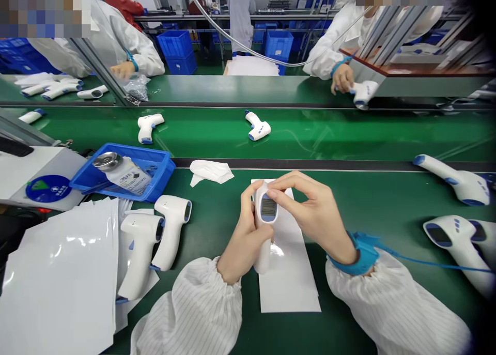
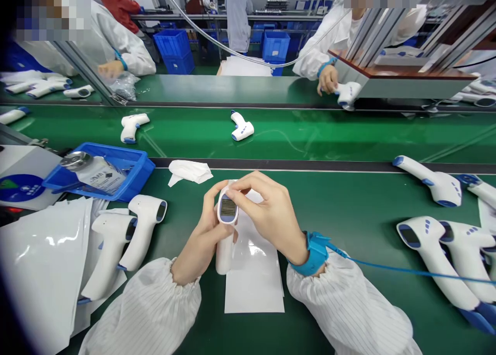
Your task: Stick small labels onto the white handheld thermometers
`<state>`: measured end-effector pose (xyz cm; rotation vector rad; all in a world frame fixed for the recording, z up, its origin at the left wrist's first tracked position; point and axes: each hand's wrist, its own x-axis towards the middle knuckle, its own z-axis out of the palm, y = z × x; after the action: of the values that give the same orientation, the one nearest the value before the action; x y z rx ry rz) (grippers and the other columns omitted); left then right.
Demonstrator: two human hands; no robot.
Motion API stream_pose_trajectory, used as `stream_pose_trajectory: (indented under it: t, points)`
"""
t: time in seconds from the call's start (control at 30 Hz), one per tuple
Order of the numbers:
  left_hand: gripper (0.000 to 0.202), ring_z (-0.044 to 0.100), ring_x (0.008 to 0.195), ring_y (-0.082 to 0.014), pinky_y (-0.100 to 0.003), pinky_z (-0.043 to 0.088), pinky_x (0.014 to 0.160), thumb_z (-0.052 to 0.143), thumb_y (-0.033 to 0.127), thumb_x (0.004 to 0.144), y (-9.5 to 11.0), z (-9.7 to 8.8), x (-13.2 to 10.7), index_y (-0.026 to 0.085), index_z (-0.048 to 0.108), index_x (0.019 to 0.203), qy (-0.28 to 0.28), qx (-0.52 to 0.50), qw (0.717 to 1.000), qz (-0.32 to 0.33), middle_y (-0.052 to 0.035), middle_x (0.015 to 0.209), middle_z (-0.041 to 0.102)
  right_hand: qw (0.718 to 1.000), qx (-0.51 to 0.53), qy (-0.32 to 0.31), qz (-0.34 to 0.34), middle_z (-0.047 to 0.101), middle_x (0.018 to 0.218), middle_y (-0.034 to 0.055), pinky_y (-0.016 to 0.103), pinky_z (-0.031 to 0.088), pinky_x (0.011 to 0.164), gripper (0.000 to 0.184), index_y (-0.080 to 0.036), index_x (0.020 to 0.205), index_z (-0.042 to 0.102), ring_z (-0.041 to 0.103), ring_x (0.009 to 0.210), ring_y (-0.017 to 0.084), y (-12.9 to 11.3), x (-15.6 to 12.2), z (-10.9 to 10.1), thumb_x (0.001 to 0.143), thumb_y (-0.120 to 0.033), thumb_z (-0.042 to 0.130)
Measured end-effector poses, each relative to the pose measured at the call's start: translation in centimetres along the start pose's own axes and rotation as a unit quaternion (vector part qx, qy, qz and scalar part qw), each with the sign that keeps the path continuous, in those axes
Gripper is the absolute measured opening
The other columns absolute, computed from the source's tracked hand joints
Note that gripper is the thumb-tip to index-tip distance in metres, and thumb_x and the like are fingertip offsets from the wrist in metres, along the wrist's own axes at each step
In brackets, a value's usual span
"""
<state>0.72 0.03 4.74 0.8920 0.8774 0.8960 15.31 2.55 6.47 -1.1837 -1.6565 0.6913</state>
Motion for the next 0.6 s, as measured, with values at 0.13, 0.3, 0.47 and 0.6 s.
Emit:
stream_pose_trajectory:
  t: [0.13, 0.3, 0.47, 0.6]
  points:
    - [0.081, 0.053, 0.105, -0.0157, -0.027, 0.044, 0.082, 0.056, 0.000, 0.068, -0.16, 0.21, 0.12, 0.034, 0.030, 0.137, -0.016, 0.019, 0.999, 0.032, -0.0006, 0.123, 0.049, 1.000, -0.015, 0.025, -0.002, 0.072, 0.085, -0.0003, 0.034, 0.051, 0.077, 0.011, -0.024, 0.078, 0.069, 0.066, 0.084, 0.018, -0.12, -0.12, -0.04, 0.087, -0.019, 0.068]
    - [0.083, 0.053, 0.100, -0.0157, -0.027, 0.044, 0.077, 0.054, -0.001, 0.066, -0.11, 0.26, 0.15, 0.032, 0.028, 0.138, -0.008, 0.024, 0.999, 0.023, -0.0016, 0.120, 0.046, 0.991, 0.010, -0.110, 0.072, 0.062, 0.123, 0.0023, 0.045, 0.045, 0.102, 0.030, -0.028, 0.105, 0.062, 0.054, 0.122, 0.025, 0.37, -0.02, -0.24, 0.078, -0.022, 0.072]
    - [0.090, 0.052, 0.081, -0.0128, -0.024, 0.043, 0.064, 0.056, 0.000, 0.065, -0.05, 0.14, 0.10, 0.035, 0.023, 0.141, -0.018, 0.007, 1.000, 0.003, -0.0002, 0.107, 0.050, 0.948, 0.083, -0.206, 0.228, 0.047, 0.142, 0.0080, 0.047, 0.046, 0.103, 0.071, -0.030, 0.136, 0.040, 0.051, 0.128, 0.027, 0.49, -0.20, -0.93, 0.074, -0.034, 0.075]
    - [0.105, 0.056, 0.079, -0.0127, -0.030, 0.047, 0.072, 0.062, 0.004, 0.066, 0.05, -0.44, 0.43, 0.043, 0.008, 0.147, -0.020, -0.029, 0.999, 0.019, 0.0001, 0.110, 0.050, 0.897, 0.161, -0.297, 0.286, 0.054, 0.136, 0.0092, 0.046, 0.050, 0.097, 0.071, -0.028, 0.143, 0.037, 0.058, 0.119, 0.028, -0.19, -0.69, -0.60, 0.081, -0.043, 0.068]
